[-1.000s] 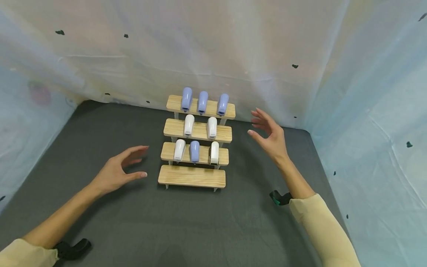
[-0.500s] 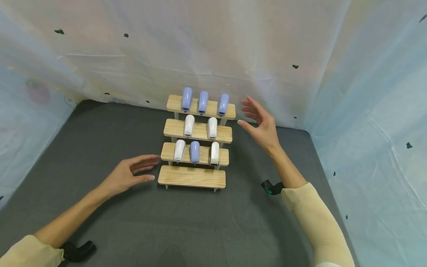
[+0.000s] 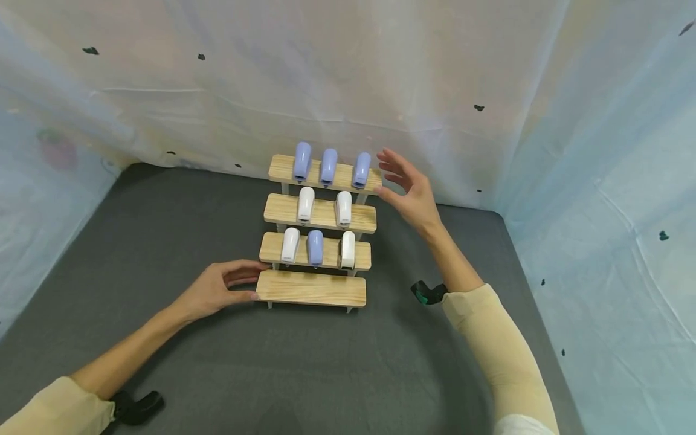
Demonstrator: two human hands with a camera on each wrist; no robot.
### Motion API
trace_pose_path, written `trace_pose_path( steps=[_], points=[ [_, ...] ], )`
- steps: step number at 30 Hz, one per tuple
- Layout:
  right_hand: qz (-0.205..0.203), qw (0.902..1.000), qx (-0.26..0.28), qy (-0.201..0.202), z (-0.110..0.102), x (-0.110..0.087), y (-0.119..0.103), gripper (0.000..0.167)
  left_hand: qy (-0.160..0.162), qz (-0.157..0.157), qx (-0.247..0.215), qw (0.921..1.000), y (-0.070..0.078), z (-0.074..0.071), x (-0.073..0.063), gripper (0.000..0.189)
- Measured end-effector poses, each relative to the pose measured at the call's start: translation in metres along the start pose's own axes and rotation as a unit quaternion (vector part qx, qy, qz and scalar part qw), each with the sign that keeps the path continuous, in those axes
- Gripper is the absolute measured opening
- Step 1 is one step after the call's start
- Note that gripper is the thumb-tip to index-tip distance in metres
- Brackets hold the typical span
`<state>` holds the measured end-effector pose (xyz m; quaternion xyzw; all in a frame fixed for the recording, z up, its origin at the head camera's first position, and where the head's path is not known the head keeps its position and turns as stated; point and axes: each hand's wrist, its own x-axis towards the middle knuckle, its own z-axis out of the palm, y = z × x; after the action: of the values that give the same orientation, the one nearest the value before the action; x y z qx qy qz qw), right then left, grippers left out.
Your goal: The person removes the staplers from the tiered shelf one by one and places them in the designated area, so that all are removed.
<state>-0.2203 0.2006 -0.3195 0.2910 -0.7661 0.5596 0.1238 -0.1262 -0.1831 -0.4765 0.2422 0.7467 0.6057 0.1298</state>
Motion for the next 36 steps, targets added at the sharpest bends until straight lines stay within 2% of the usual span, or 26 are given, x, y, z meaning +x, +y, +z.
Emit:
trace_pose_path(
  steps=[5,12,22,30,36],
  points=[
    [0.006,1.0,0.0,-0.007,0.005,0.005,0.001,0.065,0.004,-0.018,-0.008,0.9998,-0.002,0.003,-0.001,0.059],
    [0.018,0.9997,-0.012,-0.012,0.009,0.008,0.0,0.065,-0.001,-0.041,-0.052,0.9978,-0.003,0.008,-0.003,0.06],
    [0.03,0.9993,-0.017,-0.01,0.016,0.015,0.002,0.063,0.008,-0.032,-0.069,0.997,-0.006,0.01,-0.005,0.06],
    [0.034,0.9979,-0.052,-0.017,0.018,0.014,0.0,0.063,0.005,-0.047,-0.075,0.9961,-0.003,0.011,-0.005,0.063],
    [0.033,0.9987,-0.035,-0.015,0.016,0.016,0.003,0.063,0.007,-0.047,-0.076,0.996,-0.002,0.011,-0.005,0.063]
  ],
)
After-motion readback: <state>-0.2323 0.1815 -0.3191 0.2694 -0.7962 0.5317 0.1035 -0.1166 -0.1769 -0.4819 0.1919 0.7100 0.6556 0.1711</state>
